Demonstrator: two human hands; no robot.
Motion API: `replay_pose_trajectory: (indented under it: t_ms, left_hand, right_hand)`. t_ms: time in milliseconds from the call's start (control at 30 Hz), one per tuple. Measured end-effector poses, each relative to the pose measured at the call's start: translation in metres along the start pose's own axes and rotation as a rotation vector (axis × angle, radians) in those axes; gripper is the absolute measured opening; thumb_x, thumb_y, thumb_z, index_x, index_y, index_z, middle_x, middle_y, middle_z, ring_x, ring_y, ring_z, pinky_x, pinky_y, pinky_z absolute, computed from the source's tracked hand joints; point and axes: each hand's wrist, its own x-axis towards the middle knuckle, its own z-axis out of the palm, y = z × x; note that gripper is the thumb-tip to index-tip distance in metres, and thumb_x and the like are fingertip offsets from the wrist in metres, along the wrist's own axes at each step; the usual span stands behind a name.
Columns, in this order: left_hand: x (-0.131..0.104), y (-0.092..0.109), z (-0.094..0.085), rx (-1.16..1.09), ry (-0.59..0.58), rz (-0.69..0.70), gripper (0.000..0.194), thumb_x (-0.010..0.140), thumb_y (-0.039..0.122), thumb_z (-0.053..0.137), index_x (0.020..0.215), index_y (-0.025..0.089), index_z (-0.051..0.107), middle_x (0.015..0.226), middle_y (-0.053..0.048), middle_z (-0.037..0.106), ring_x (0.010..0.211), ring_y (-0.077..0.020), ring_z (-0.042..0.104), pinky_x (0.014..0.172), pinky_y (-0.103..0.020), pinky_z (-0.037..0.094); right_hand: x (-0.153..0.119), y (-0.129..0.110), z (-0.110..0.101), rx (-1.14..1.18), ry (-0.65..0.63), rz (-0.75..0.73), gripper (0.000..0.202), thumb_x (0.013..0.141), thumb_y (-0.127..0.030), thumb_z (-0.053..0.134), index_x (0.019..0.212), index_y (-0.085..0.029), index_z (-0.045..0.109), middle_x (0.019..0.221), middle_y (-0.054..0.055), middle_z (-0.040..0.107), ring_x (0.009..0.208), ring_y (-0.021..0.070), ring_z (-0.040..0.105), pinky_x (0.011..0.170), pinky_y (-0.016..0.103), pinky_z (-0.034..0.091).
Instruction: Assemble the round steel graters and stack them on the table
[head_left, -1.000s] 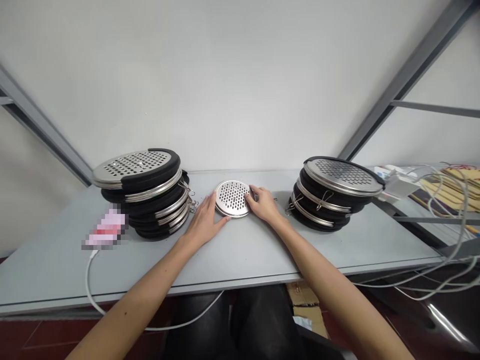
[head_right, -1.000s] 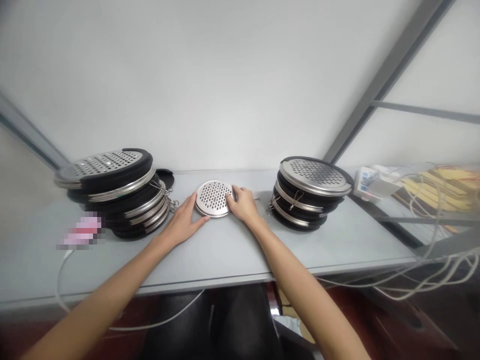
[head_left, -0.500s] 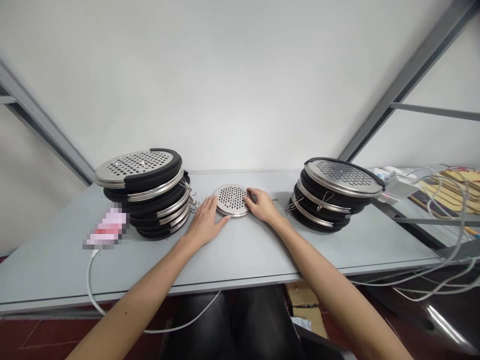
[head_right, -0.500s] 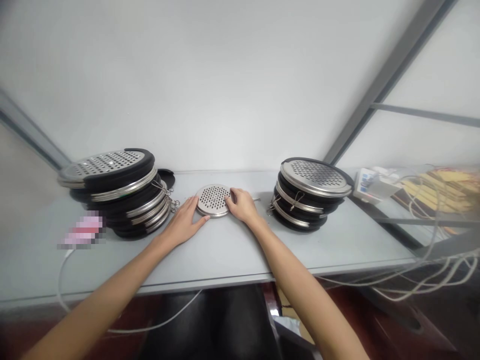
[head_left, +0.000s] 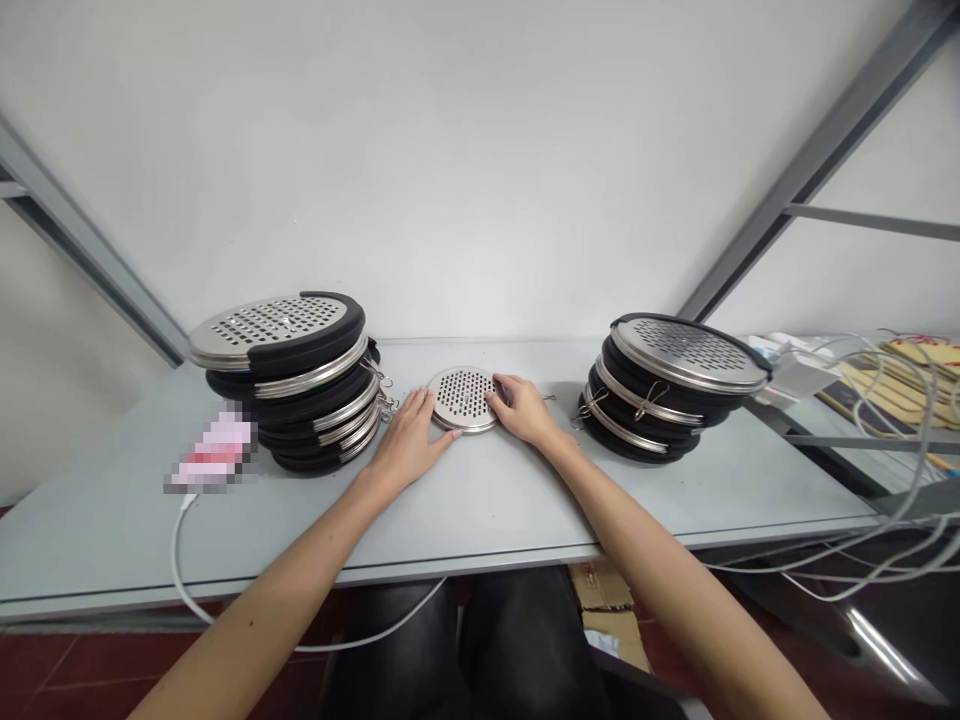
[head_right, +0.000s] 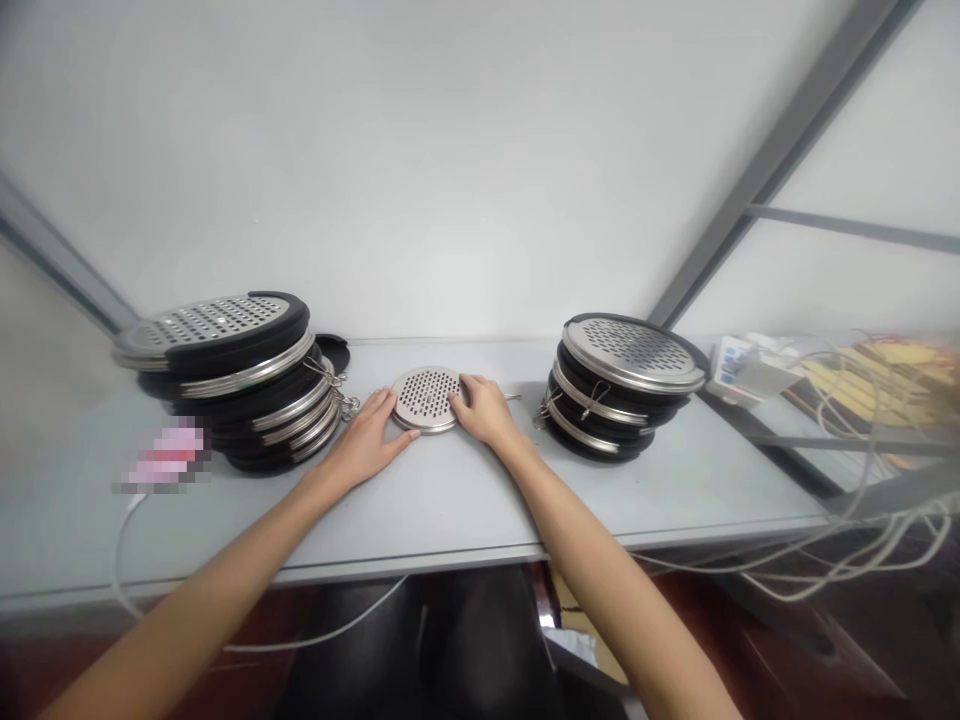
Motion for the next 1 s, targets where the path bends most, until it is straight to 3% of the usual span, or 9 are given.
replay_pose_trajectory:
  t_ms: [200, 400, 600, 800, 1000]
  left_hand:
    - [0.000, 0.001, -0.002, 0.026, -0.048, -0.018, 0.066, 0.086, 0.046, 0.060, 0.137, 0.008, 0.042, 0.143, -0.022, 0.046, 0.140, -0.0366, 0.032, 0.113, -0.049, 0.031]
    - [0.001, 0.002, -0.006, 0.041, -0.007, 0.026, 0.065, 0.084, 0.043, 0.065, 0.134, 0.008, 0.044, 0.139, -0.024, 0.050, 0.133, -0.0343, 0.043, 0.111, -0.047, 0.035]
    - [0.003, 0.005, -0.011, -0.027, 0.090, 0.081, 0.048, 0.090, 0.043, 0.058, 0.127, 0.013, 0.052, 0.127, -0.017, 0.060, 0.122, -0.0295, 0.053, 0.104, -0.045, 0.042]
    - [0.005, 0.010, -0.017, -0.276, 0.143, -0.090, 0.039, 0.095, 0.044, 0.047, 0.119, 0.016, 0.059, 0.109, -0.010, 0.070, 0.102, -0.0250, 0.066, 0.091, -0.038, 0.050]
    - [0.008, 0.012, -0.019, -0.450, 0.142, -0.179, 0.040, 0.093, 0.046, 0.047, 0.114, 0.015, 0.062, 0.109, -0.010, 0.071, 0.103, -0.0241, 0.067, 0.091, -0.036, 0.051]
  right_hand:
    - [0.000, 0.001, 0.001, -0.011, -0.007, -0.018, 0.041, 0.090, -0.036, 0.050, 0.122, -0.013, 0.060, 0.122, 0.015, 0.064, 0.110, 0.0263, 0.059, 0.098, 0.037, 0.041]
    - [0.000, 0.001, 0.000, 0.015, -0.010, -0.022, 0.039, 0.090, -0.037, 0.051, 0.117, -0.013, 0.064, 0.113, 0.015, 0.068, 0.103, 0.0267, 0.061, 0.094, 0.038, 0.043]
    - [0.002, 0.005, -0.009, 0.316, 0.061, 0.056, 0.044, 0.095, -0.044, 0.037, 0.106, -0.017, 0.070, 0.110, 0.012, 0.071, 0.105, 0.0255, 0.063, 0.095, 0.039, 0.045]
    - [0.009, 0.020, -0.011, 0.619, 0.171, 0.049, 0.041, 0.087, -0.028, 0.036, 0.109, -0.019, 0.069, 0.113, 0.008, 0.069, 0.097, 0.0218, 0.065, 0.085, 0.038, 0.052]
    - [0.010, 0.021, -0.006, 0.568, 0.169, -0.028, 0.040, 0.076, -0.023, 0.058, 0.116, -0.021, 0.064, 0.118, 0.009, 0.066, 0.094, 0.0215, 0.065, 0.080, 0.038, 0.054]
